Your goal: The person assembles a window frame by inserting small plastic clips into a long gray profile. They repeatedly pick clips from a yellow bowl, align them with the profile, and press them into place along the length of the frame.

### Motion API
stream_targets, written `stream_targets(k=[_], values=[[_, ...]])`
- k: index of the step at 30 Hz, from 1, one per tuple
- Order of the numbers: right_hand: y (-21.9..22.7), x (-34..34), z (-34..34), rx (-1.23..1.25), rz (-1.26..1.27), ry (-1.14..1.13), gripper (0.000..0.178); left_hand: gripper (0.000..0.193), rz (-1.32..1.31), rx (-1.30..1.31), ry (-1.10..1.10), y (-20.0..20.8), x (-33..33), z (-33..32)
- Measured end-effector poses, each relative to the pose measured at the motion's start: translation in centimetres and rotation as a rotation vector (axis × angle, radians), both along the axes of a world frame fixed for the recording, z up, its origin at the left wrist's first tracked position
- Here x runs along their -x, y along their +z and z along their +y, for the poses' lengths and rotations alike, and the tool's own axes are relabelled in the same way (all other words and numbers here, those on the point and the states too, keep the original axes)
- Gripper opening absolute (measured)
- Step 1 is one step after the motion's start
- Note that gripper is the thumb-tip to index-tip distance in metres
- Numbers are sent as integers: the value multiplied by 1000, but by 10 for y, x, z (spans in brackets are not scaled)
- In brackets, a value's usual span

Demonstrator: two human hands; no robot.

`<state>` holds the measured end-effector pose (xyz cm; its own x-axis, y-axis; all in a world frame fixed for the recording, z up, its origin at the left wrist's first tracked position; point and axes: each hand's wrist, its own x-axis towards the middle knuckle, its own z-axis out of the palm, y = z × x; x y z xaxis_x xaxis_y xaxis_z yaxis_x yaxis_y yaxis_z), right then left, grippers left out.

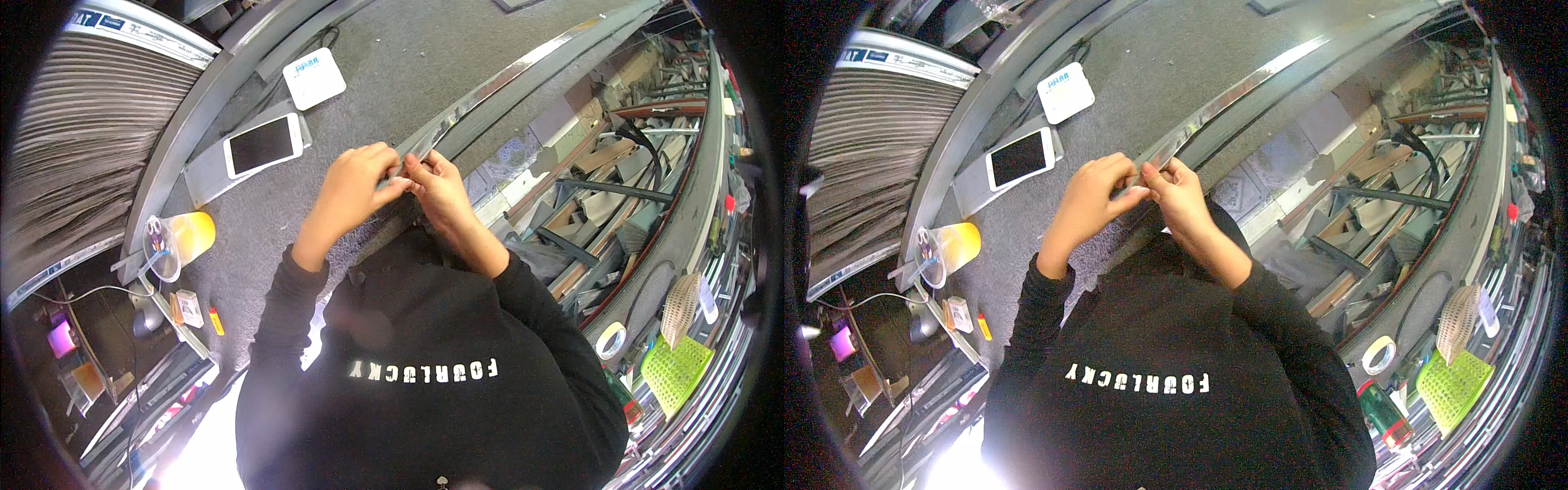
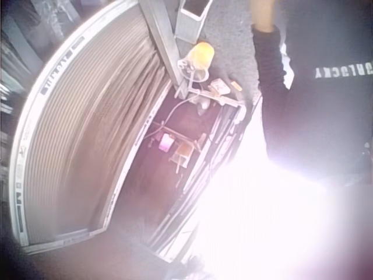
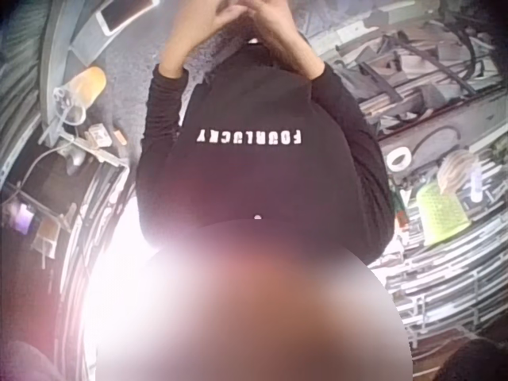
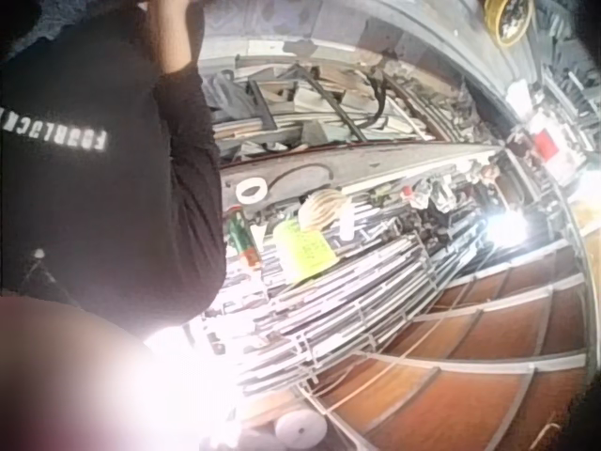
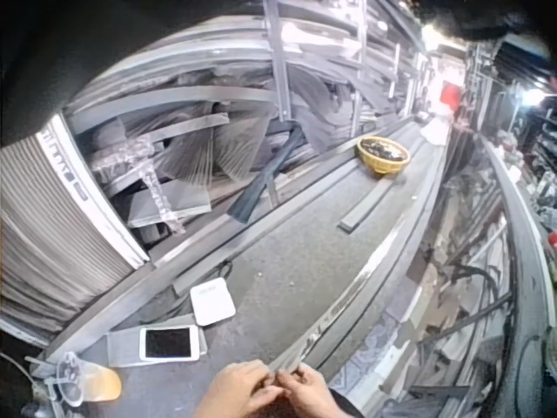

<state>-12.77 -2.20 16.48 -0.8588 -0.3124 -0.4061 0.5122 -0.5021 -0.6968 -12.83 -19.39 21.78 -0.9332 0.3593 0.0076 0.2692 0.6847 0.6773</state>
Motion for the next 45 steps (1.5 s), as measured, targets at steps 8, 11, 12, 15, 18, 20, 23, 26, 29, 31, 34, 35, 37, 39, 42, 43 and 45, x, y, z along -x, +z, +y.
stream_targets(k=[8,11,12,15,18,20,23,26,29,31,34,35,37,39,42,43,45], values=[[15,1,61,-968,353,388,30,60,90,242,288,-25,-41,13],[7,-12,52,-1255,747,374,27,60,95,225,365,-35,-54,31],[5,-13,51,-1276,743,378,25,59,83,201,388,-37,-53,32],[4,-4,62,-1291,654,361,18,49,116,197,414,-39,-44,22],[14,14,91,-1453,853,105,18,42,102,130,432,-33,-41,12],[21,20,96,-1446,1015,86,24,38,-106,-6,467,-27,-43,13],[29,20,83,-1142,813,370,40,35,-231,-149,463,-20,-44,17],[33,12,60,-803,485,505,40,34,-270,-242,456,-16,-44,20],[34,9,53,-841,472,450,28,34,-362,-269,466,-15,-44,18],[32,6,50,-817,555,229,23,33,-414,-262,469,-15,-45,17],[26,3,47,-923,812,97,13,33,-419,-266,475,-16,-46,20],[24,2,46,-995,898,74,13,33,-406,-278,483,-16,-46,21],[20,2,40,-988,1056,-53,10,35,-382,-273,513,-15,-48,26],[18,3,36,-993,1088,-97,11,38,-388,-231,557,-14,-50,28],[20,9,48,-919,846,76,12,38,-306,-278,520,-12,-51,26],[21,13,57,-840,651,210,12,38,-236,-143,493,-12,-50,26],[24,26,85,-914,696,313,13,38,-21,93,426,-13,-48,28]])
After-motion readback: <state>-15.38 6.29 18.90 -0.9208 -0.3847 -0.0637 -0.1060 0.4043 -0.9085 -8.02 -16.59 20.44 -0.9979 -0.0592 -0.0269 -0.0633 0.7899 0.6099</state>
